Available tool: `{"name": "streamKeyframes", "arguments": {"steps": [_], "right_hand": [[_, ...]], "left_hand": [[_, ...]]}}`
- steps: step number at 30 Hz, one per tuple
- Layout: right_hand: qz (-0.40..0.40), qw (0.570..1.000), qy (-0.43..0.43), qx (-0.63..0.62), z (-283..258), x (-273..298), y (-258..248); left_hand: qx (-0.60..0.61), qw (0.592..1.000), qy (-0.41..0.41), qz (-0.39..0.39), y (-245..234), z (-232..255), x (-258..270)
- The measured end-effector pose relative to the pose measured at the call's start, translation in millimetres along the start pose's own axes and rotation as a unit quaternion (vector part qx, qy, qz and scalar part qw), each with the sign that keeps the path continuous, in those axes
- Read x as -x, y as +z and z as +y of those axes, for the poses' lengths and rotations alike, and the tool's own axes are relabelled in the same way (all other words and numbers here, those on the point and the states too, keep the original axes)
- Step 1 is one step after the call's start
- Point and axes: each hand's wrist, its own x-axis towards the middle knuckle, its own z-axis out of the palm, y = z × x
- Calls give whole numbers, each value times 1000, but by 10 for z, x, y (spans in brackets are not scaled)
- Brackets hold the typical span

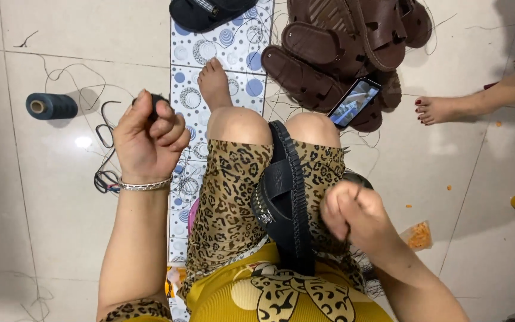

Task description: Hand-sewing a leather sandal strap to the sole using a needle and thick thread.

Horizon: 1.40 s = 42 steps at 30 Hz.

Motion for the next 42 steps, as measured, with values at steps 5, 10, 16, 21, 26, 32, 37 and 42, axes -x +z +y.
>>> {"name": "streamKeyframes", "arguments": {"steps": [5,10,16,21,26,32,37,42], "right_hand": [[-30,924,109,365,-279,91,-103],[-67,897,114,423,-534,84,140],[-41,966,56,249,-352,-3,241],[5,881,112,459,-458,99,256],[-74,855,72,509,-313,246,109],[-92,991,3,96,-430,-23,337],[63,998,3,-17,94,-179,-49],[53,992,-91,72,-25,-216,-149]], "left_hand": [[-26,999,13,28,-9,-63,-58],[46,998,32,26,85,-103,-48],[54,996,20,72,45,-182,-82],[44,996,28,69,-24,-180,-43],[72,996,16,52,-198,-243,-76],[15,996,41,72,-108,-242,-90],[-146,970,99,170,-196,-398,-104],[-551,786,277,55,529,-341,97]]}}
